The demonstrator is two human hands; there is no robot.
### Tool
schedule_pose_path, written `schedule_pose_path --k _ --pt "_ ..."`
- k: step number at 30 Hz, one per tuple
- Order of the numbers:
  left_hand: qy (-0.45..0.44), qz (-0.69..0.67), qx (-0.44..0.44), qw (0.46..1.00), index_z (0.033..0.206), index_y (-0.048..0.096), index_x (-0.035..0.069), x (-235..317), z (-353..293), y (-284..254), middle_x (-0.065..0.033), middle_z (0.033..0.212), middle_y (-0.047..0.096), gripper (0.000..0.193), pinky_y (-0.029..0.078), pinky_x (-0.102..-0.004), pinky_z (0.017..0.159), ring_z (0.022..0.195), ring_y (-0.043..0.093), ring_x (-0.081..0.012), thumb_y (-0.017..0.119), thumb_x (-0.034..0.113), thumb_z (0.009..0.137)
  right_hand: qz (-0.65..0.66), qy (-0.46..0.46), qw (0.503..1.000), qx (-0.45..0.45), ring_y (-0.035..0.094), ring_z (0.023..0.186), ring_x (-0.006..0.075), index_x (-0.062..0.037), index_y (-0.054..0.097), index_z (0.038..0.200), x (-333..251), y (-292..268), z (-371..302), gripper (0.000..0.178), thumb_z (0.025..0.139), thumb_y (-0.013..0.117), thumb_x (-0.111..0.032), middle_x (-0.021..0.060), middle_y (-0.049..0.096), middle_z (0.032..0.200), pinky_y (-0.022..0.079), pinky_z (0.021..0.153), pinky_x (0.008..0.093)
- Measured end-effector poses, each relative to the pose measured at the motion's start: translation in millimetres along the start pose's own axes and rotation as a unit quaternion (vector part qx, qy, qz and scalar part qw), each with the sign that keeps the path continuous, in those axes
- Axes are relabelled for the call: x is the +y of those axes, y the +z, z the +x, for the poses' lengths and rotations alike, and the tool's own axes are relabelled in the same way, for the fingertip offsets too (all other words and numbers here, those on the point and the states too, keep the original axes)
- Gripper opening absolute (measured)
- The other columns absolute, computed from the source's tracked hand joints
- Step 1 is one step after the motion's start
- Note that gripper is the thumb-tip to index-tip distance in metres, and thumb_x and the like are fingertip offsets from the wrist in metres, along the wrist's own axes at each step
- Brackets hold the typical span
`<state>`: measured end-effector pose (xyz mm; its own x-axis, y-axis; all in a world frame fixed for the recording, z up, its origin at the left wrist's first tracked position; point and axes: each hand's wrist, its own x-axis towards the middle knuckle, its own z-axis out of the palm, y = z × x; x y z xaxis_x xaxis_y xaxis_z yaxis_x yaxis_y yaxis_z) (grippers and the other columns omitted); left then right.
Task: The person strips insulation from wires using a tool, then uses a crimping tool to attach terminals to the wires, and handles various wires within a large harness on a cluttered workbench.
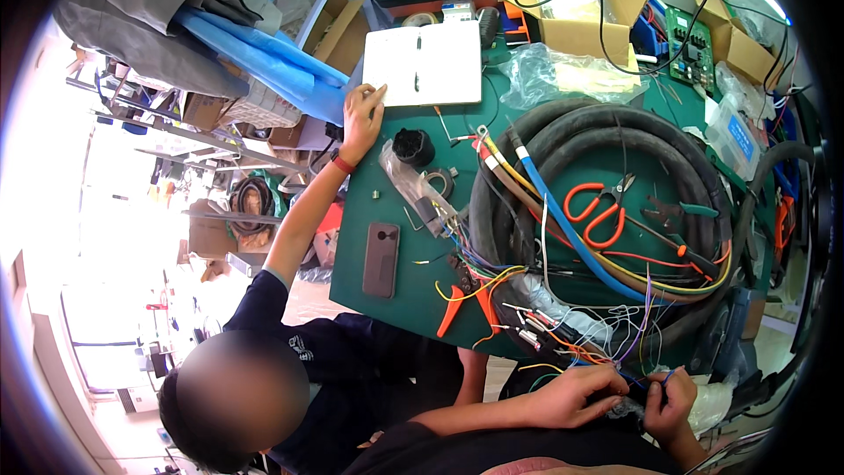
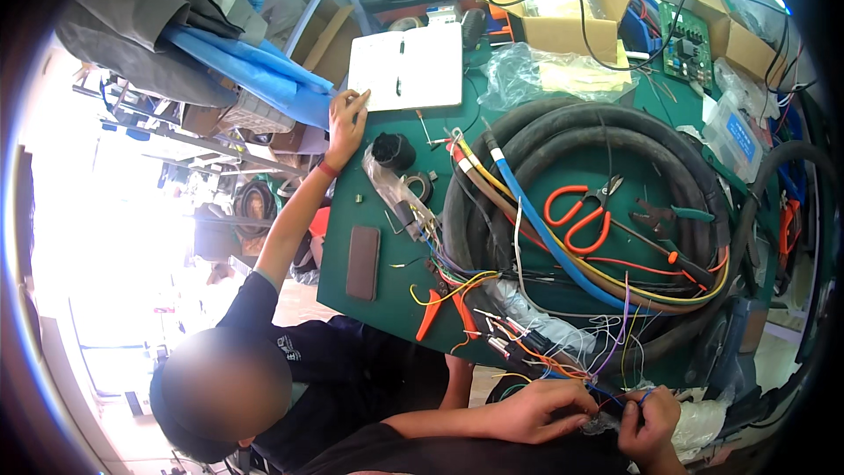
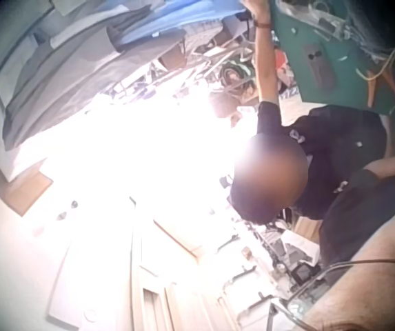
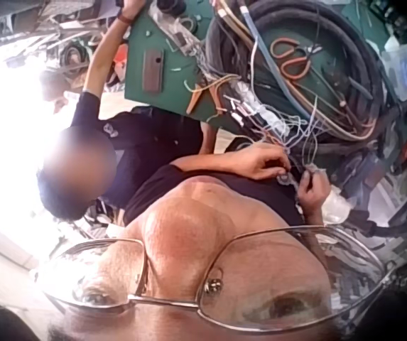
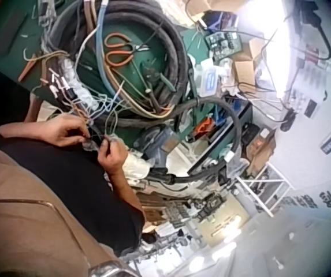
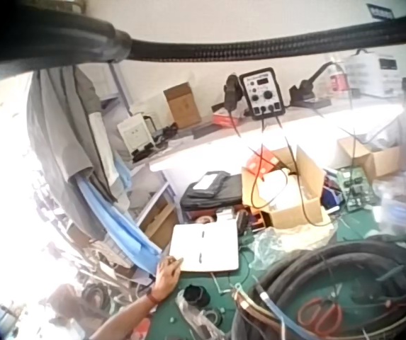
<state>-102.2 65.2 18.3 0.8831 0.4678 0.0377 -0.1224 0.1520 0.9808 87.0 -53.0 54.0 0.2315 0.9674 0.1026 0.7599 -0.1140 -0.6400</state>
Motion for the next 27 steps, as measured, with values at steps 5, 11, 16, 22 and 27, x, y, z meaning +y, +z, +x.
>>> schedule_pose_path --k 5,11,16,22,27 --pt "0.011 0.027 0.000 1.000 0.100 0.056 0.002 12.3 13.1 -6.3 -0.0118 0.089 0.060 0.019 0.049 -0.0367 0.071 0.083 0.061 -0.0290 0.065 0.004 0.083 -0.004 -0.003 1.000 0.000 0.051 0.056 0.0296 -0.0023 0.060 0.075 1.2 -0.3 1.4 0.005 0.071 0.058 -0.002 0.0119 0.053 0.065 0.038 0.050 0.0390" --pt "0.045 0.071 -0.016 0.996 0.097 0.055 0.003 8.2 25.7 -14.2 -0.0108 0.085 0.059 0.021 0.048 -0.0365 0.070 0.080 0.061 -0.0298 0.068 0.006 0.081 0.005 0.010 1.000 -0.016 0.051 0.057 0.0309 -0.0014 0.059 0.075 2.4 -1.2 2.1 0.004 0.073 0.057 -0.003 0.0132 0.053 0.066 0.038 0.052 0.0397" --pt "0.046 0.075 -0.023 0.996 0.096 0.056 0.004 7.9 34.9 -20.5 -0.0097 0.085 0.059 0.021 0.047 -0.0363 0.067 0.078 0.061 -0.0294 0.069 0.008 0.081 0.012 0.001 1.000 -0.021 0.051 0.057 0.0316 -0.0012 0.059 0.076 8.6 0.1 1.1 0.005 0.075 0.056 -0.004 0.0137 0.053 0.065 0.039 0.053 0.0397" --pt "0.025 0.051 -0.015 0.998 0.094 0.056 0.003 5.7 40.6 -23.5 -0.0102 0.083 0.059 0.019 0.047 -0.0368 0.065 0.076 0.060 -0.0294 0.069 0.008 0.081 0.012 -0.005 1.000 -0.020 0.052 0.056 0.0325 -0.0009 0.059 0.076 11.9 1.5 -0.3 0.005 0.075 0.057 -0.006 0.0148 0.054 0.065 0.041 0.053 0.0396" --pt "0.011 0.036 -0.011 0.999 0.093 0.056 0.002 4.6 42.5 -24.0 -0.0121 0.082 0.059 0.019 0.047 -0.0380 0.065 0.077 0.060 -0.0315 0.069 0.008 0.080 0.016 -0.014 1.000 -0.019 0.053 0.056 0.0330 -0.0009 0.059 0.075 11.3 1.5 3.4 0.005 0.076 0.057 -0.006 0.0152 0.054 0.065 0.041 0.053 0.0393"
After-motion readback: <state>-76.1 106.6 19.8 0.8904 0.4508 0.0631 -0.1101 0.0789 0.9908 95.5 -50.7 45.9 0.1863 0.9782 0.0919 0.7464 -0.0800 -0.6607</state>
